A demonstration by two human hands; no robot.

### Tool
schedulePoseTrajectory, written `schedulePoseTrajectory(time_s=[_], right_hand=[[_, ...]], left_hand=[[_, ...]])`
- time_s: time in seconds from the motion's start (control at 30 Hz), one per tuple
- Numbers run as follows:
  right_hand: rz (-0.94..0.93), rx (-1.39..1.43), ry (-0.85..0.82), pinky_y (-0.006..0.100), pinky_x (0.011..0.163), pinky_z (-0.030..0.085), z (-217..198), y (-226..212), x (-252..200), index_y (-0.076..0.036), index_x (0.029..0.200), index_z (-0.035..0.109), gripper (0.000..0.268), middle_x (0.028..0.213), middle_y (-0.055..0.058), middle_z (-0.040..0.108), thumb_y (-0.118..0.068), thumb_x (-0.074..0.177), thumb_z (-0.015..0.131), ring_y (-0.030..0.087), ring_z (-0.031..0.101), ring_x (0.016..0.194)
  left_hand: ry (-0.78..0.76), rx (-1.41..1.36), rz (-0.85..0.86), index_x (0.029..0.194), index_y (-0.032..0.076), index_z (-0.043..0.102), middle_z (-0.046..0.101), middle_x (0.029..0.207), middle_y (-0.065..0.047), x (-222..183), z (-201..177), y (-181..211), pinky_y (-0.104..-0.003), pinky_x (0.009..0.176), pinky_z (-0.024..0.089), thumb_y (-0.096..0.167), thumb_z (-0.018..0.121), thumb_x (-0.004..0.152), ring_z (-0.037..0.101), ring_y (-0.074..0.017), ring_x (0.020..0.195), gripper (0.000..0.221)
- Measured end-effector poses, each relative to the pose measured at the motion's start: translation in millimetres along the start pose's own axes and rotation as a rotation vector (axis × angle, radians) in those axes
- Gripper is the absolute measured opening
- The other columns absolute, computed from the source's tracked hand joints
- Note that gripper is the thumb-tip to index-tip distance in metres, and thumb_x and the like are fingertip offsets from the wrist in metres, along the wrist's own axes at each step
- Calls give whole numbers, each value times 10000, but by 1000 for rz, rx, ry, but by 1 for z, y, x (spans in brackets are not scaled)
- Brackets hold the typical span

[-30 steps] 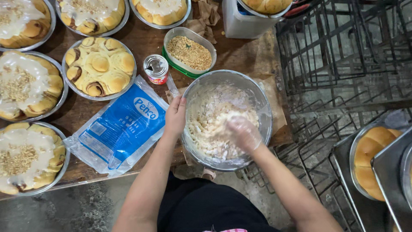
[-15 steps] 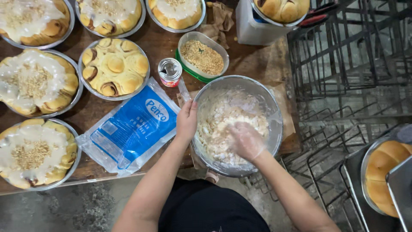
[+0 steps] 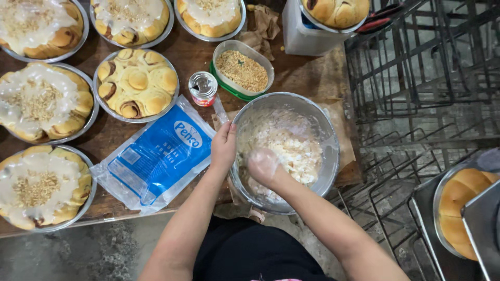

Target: The person prepares a dough mixture in a metal bowl by adding liquid from a pouch, seasoning from a small can, and mixing the ingredients by hand while wearing a glove.

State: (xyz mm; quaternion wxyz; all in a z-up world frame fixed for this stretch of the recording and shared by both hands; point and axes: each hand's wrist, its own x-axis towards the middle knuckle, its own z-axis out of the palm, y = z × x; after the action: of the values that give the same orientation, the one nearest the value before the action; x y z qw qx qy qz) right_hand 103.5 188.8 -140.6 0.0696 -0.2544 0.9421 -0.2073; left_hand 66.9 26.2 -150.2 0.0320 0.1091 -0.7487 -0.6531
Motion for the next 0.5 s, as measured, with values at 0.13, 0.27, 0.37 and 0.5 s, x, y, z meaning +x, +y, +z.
schedulePoseTrajectory(time_s=[0.13, 0.27, 0.37, 0.5], right_hand=[[176, 327, -222, 399, 680, 593, -32, 16, -9, -102, 985, 729, 316, 873, 137, 736, -196, 1010, 428, 268, 709, 738], [393, 22, -203, 401, 762, 591, -67, 42, -28, -51, 1013, 719, 264, 947, 183, 743, -230, 1004, 526, 291, 718, 808], [470, -14, -128, 414, 738, 613, -87, 56, -36, -77, 1181, 662, 272, 1011, 196, 734, -154, 933, 582, 315, 730, 855], [379, -97, 108, 486, 838, 564, -88, 86, -42, -39, 1100, 678, 245, 1023, 239, 722, -114, 868, 649, 410, 695, 940]], left_hand=[[-33, -58, -27, 1256, 11, 660, 752, 1059, -122, -3, -2, 7, -313, 885, 512, 346, 538, 1058, 681, -181, 987, 408], [-46, -66, -17, 1239, 19, 664, 744, 1020, -98, -4, -3, 16, -304, 864, 505, 338, 526, 1066, 664, -160, 955, 387], [-24, -36, -64, 1245, 26, 657, 739, 1006, -91, -5, -3, 21, -303, 849, 505, 342, 539, 1058, 663, -157, 941, 386], [-24, -48, -47, 1228, 25, 667, 744, 999, -97, -5, -2, 21, -303, 843, 509, 348, 535, 1056, 666, -155, 934, 389]])
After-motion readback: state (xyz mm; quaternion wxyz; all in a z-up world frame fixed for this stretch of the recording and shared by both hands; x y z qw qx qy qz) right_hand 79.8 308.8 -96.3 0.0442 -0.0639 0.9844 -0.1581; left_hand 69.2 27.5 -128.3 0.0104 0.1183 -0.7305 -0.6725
